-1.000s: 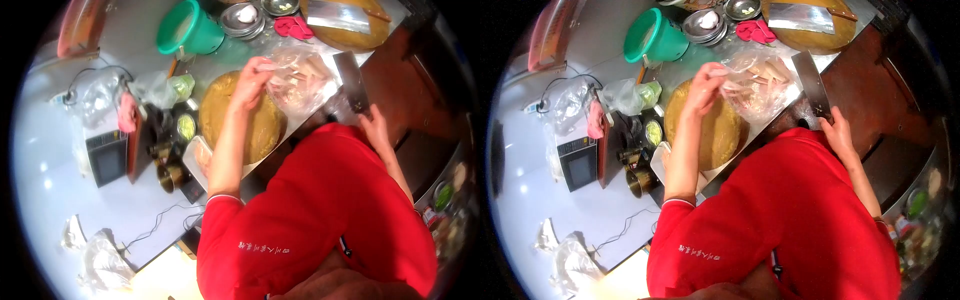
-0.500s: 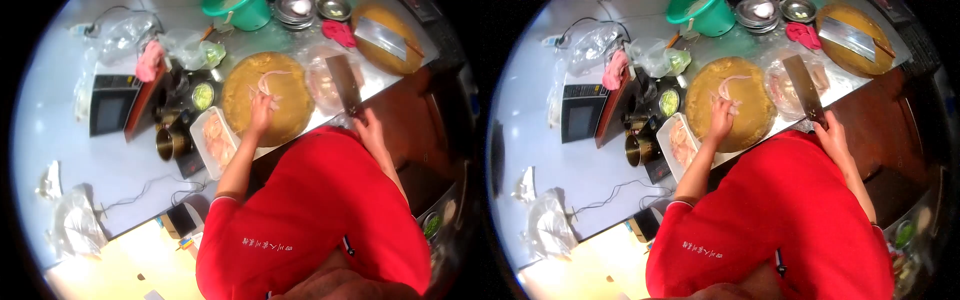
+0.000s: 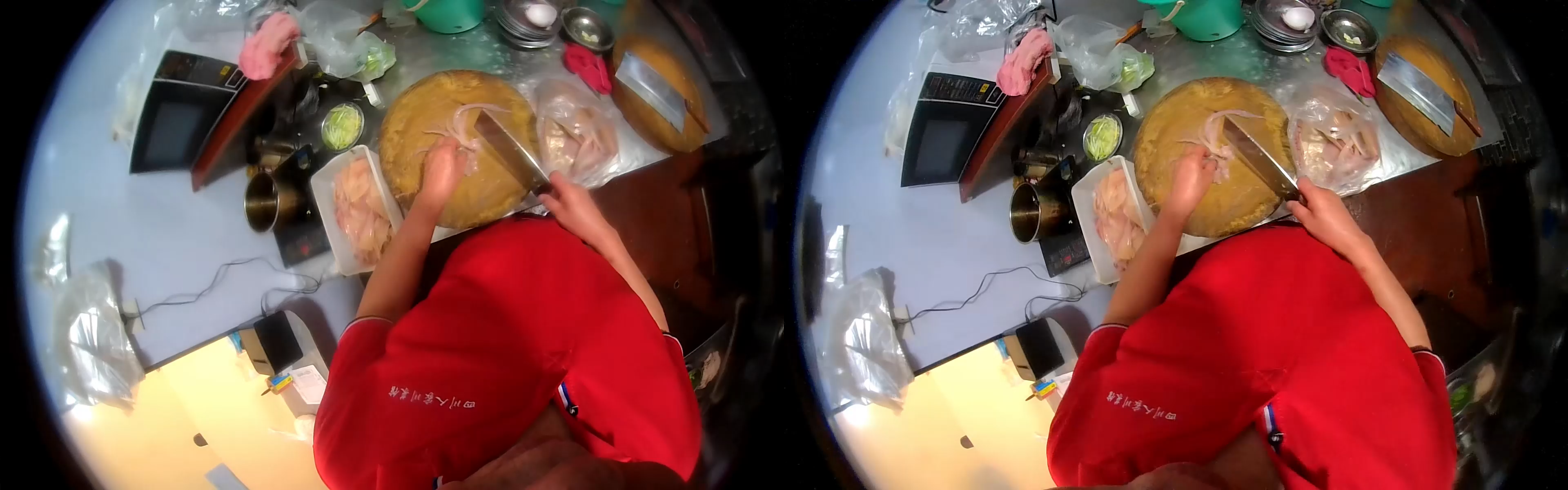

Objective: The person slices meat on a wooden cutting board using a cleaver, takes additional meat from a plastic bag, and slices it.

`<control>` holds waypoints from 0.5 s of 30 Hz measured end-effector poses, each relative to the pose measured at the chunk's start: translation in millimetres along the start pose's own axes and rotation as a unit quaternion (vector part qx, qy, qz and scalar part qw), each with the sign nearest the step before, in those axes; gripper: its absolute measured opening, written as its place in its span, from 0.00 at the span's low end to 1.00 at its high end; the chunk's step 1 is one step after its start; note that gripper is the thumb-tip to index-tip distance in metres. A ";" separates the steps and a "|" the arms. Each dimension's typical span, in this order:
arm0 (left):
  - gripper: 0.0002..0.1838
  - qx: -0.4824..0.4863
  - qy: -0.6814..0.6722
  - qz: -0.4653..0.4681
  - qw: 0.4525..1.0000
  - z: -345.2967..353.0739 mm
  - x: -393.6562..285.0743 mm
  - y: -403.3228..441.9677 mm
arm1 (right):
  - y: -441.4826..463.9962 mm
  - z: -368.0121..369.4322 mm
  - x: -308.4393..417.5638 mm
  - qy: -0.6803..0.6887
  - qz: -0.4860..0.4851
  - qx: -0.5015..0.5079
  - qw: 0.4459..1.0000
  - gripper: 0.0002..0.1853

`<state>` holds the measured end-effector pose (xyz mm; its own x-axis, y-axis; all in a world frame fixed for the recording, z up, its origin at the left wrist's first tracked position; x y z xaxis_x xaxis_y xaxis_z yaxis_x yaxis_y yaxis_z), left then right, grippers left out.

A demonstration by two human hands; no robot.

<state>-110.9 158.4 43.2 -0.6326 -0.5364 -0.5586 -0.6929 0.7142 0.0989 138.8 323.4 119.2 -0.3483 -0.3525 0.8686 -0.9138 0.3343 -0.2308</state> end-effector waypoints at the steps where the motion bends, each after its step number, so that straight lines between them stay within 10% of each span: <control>1: 0.09 -0.020 0.005 0.018 1.000 -0.5 -5.7 -1.5 | 2.7 3.6 0.5 -0.006 -0.005 0.009 1.000 0.15; 15: 0.10 0.061 0.041 0.051 0.996 9.5 -4.0 5.8 | 24.9 30.1 -9.2 -0.097 -0.024 0.033 0.994 0.16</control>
<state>-109.1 168.9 38.1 -0.7265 -0.4899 -0.4819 -0.5804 0.8129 0.0486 112.9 308.6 92.3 -0.3323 -0.5308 0.7796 -0.9397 0.2567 -0.2258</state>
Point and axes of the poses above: each hand's wrist, its own y-axis towards the middle knuckle, its own z-axis out of the palm, x = y × z, the point moved 6 cm from there along y, towards the middle knuckle, and after that the axes turned 5 degrees about y, right-handed, at the moved point
